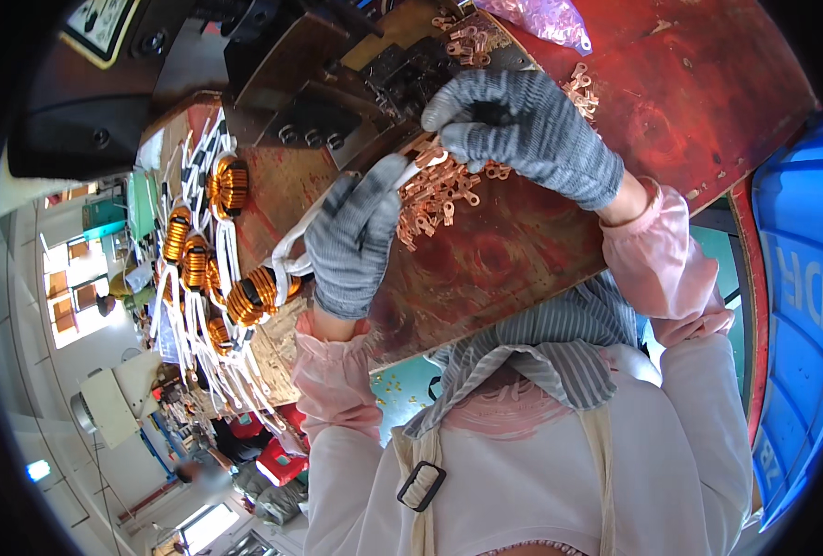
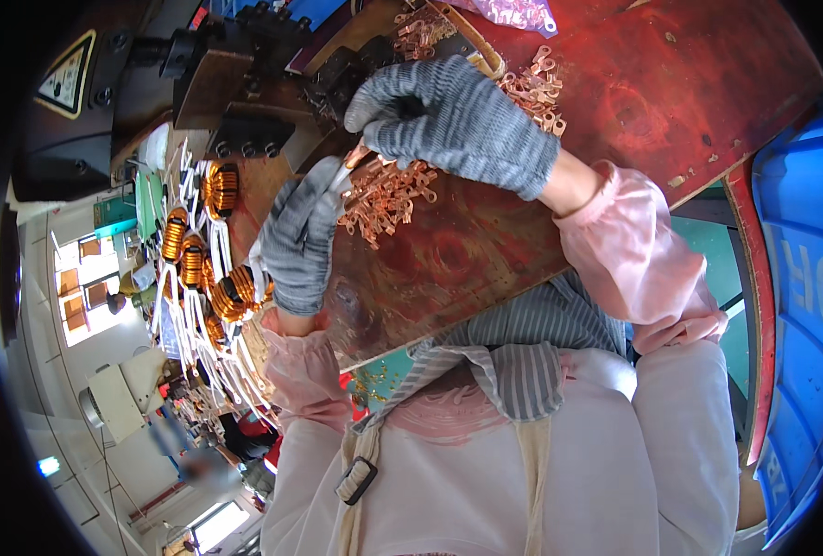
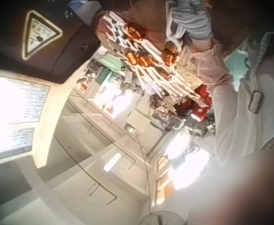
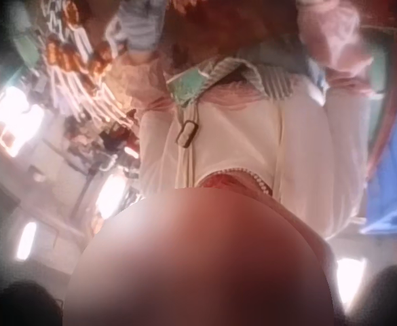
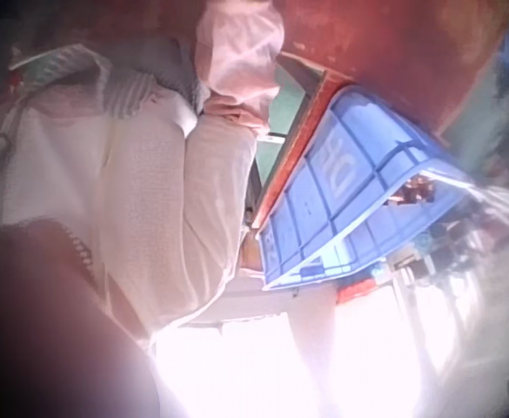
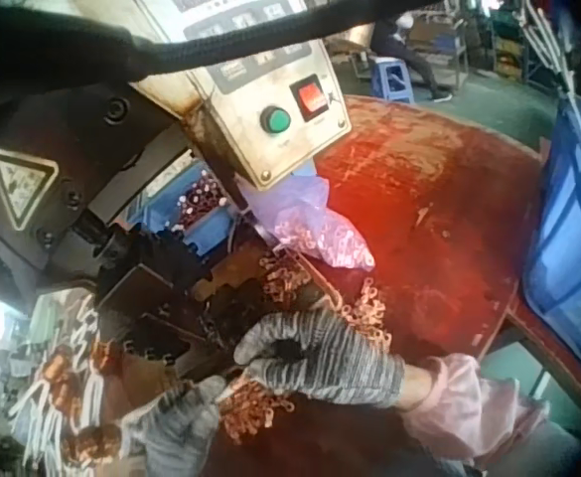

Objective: Crimping metal terminals onto the ends of large electrical induction coils using a machine.

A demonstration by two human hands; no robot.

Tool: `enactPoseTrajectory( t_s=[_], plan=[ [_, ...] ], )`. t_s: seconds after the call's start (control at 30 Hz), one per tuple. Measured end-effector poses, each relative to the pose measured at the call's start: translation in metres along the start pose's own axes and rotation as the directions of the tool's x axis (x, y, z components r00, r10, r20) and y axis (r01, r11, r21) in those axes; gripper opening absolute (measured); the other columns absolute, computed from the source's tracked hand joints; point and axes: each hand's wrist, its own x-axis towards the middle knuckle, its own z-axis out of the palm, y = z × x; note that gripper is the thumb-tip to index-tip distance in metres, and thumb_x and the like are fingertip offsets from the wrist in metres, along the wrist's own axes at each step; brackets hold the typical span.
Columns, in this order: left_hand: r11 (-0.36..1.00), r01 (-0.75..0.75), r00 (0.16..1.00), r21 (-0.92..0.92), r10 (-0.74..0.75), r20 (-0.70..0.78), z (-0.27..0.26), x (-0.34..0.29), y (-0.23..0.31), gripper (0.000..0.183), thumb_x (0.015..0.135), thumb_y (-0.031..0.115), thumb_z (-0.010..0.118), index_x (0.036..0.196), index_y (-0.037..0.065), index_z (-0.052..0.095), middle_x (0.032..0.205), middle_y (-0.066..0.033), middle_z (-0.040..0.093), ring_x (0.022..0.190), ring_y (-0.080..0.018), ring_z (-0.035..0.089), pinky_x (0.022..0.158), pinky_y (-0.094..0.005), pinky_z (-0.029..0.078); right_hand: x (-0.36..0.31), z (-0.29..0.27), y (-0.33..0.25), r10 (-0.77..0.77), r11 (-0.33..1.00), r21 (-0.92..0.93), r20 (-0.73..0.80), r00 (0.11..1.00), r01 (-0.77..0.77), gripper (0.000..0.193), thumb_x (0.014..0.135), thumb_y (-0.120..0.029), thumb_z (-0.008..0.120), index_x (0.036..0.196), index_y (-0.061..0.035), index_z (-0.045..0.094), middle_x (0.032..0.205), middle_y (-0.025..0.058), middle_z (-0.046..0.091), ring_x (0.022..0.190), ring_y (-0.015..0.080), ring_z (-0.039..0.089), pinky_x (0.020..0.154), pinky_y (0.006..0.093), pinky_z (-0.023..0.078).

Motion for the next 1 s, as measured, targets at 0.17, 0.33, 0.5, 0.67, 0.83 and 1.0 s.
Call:
enactPoseTrajectory(
  t_s=[0.17,0.33,0.5,0.67,0.83,1.0],
  plan=[
    [0.877,0.213,0.935,-0.430,-0.055,0.350,0.000,0.019,0.014,0.026,0.082,0.007,0.056,0.107,0.005,0.058,0.082,-0.0069,0.058,0.071,-0.0160,0.056,0.067,-0.0257,0.045,-0.033,0.006,0.009,-0.113,0.993,-0.047,-0.087,0.990,0.109,0.017,0.081,-0.007,0.060,0.097,-0.0018,0.058,0.087,0.0031,0.061,0.081,0.0084,0.056,0.072,0.0214,0.047],
    [0.927,0.028,0.957,-0.373,0.083,0.279,0.008,0.013,0.010,0.021,0.081,0.012,0.058,0.100,0.004,0.060,0.086,-0.0093,0.060,0.072,-0.0193,0.058,0.067,-0.0275,0.046,-0.052,0.008,0.008,0.072,0.995,0.069,-0.034,0.997,-0.070,0.022,0.081,-0.009,0.060,0.101,-0.0016,0.056,0.087,0.0036,0.060,0.081,0.0099,0.056,0.073,0.0235,0.048],
    [0.959,-0.040,0.976,-0.280,0.097,0.194,0.015,0.005,0.010,0.023,0.077,0.017,0.062,0.096,0.005,0.061,0.085,-0.0136,0.061,0.074,-0.0271,0.060,0.067,-0.0325,0.048,-0.052,0.013,0.010,0.050,0.999,-0.007,-0.009,0.999,-0.050,0.021,0.081,-0.009,0.060,0.100,-0.0003,0.056,0.085,0.0045,0.060,0.078,0.0103,0.056,0.070,0.0241,0.048],
    [0.974,0.010,0.981,-0.227,0.034,0.191,-0.005,0.001,0.023,0.028,0.076,0.008,0.062,0.103,0.006,0.060,0.096,-0.0079,0.058,0.087,-0.0194,0.055,0.077,-0.0265,0.044,-0.053,0.008,0.017,0.117,0.983,0.145,0.004,0.993,-0.116,0.019,0.082,-0.008,0.059,0.098,0.0017,0.056,0.082,0.0047,0.059,0.072,0.0103,0.057,0.064,0.0235,0.050],
    [0.998,0.058,0.990,0.024,-0.060,0.131,-0.076,-0.030,-0.046,0.046,0.072,0.020,0.068,0.114,0.011,0.054,0.110,-0.0144,0.053,0.104,-0.0247,0.049,0.087,-0.0318,0.042,-0.053,0.011,0.013,0.184,0.963,0.195,0.019,0.983,-0.184,0.019,0.083,-0.009,0.058,0.098,0.0022,0.056,0.081,0.0045,0.059,0.070,0.0106,0.057,0.063,0.0226,0.049],
    [0.930,0.163,0.861,0.329,-0.297,0.413,-0.080,-0.030,-0.049,0.074,0.064,0.030,0.074,0.127,0.008,0.039,0.116,-0.0189,0.049,0.109,-0.0318,0.046,0.091,-0.0351,0.039,-0.052,0.010,0.009,0.184,0.969,0.165,0.003,0.983,-0.182,0.020,0.082,-0.010,0.059,0.097,0.0026,0.056,0.078,0.0039,0.058,0.067,0.0101,0.057,0.062,0.0224,0.049]
  ],
)
